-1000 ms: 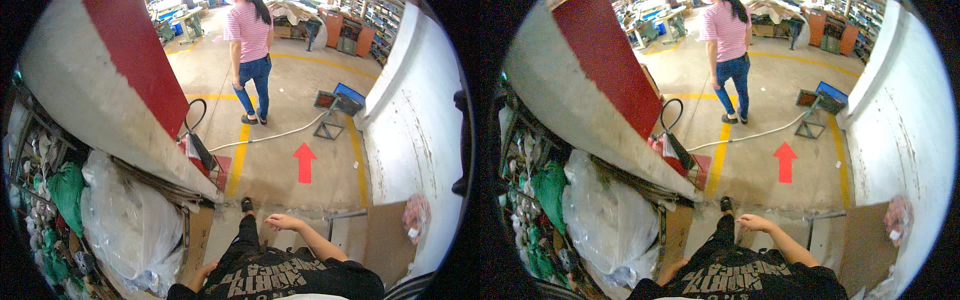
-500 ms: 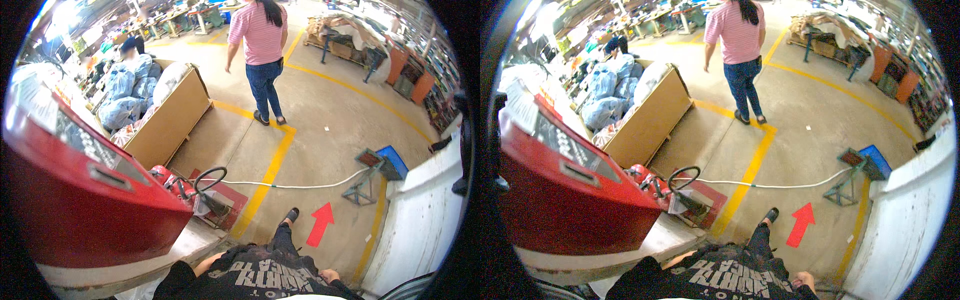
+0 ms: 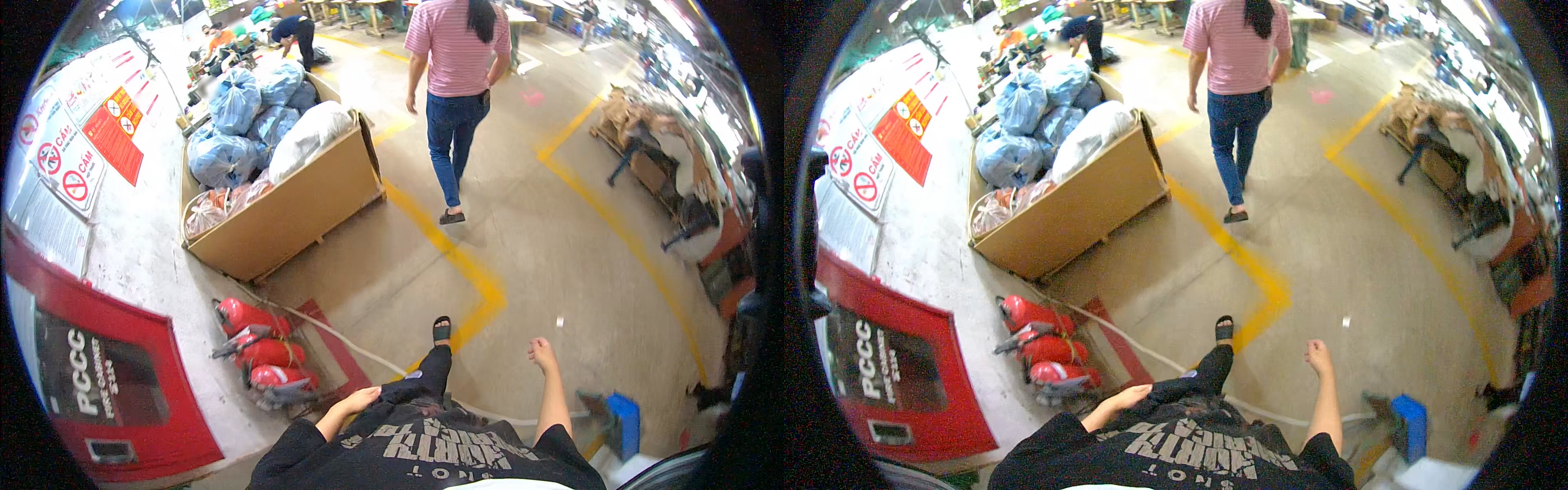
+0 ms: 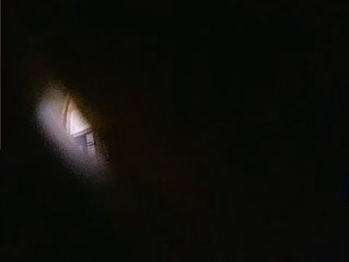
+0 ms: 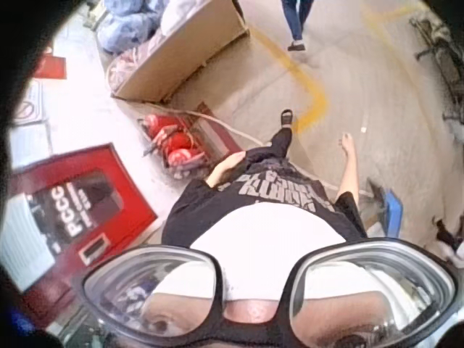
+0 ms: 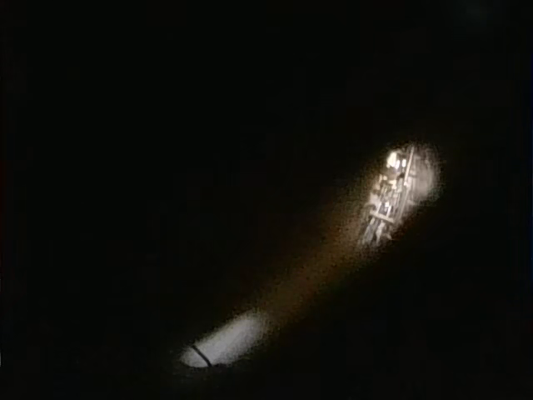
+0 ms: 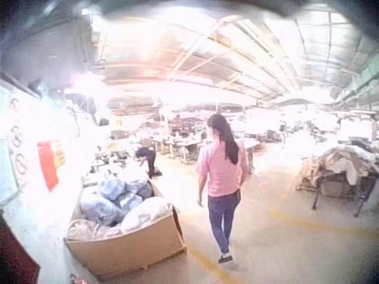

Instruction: The person walks through a factory floor, picks up plastic bags containing small parts, and places them on a table. They then open a bag of beige rectangular pieces and begin sorting them by hand onto the table.

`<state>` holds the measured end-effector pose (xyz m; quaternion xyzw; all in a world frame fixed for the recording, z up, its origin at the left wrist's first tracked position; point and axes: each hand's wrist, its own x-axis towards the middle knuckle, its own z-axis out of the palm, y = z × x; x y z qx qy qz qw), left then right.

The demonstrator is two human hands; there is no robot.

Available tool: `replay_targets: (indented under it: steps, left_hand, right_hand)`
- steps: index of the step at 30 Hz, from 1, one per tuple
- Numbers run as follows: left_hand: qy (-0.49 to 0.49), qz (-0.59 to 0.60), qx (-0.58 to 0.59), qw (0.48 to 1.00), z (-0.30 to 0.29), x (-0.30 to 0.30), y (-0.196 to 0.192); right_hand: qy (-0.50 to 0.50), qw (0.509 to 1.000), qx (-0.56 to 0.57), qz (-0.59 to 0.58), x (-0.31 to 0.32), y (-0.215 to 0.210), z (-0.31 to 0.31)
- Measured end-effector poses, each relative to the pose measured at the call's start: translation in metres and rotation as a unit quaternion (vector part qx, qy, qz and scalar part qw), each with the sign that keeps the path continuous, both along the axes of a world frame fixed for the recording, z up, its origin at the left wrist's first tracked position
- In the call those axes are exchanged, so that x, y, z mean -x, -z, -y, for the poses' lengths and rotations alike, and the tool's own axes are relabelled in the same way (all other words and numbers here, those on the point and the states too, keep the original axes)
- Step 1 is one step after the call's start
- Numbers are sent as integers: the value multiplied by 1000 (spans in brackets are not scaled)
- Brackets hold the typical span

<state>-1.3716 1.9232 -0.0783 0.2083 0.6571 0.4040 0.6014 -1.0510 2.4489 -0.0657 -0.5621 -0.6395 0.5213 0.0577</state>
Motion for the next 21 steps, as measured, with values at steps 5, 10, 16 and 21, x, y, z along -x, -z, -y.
replay_targets:
  steps: [5, 10, 16, 21]
  left_hand:
    - [-30, 85, 72, 993, -178, 121, -12]
    - [52, 74, 104, 990, -306, 224, -43]
    - [43, 40, 117, 991, -482, 358, -38]
    - [6, -104, 163, 981, -643, 472, -60]
  right_hand:
    - [54, 990, 108, 71, 95, -6, -140]
    - [30, 964, 238, 116, 137, 6, -222]
    - [55, 900, 374, 217, 204, 25, -393]
    - [53, 934, 296, 191, 400, 40, -627]
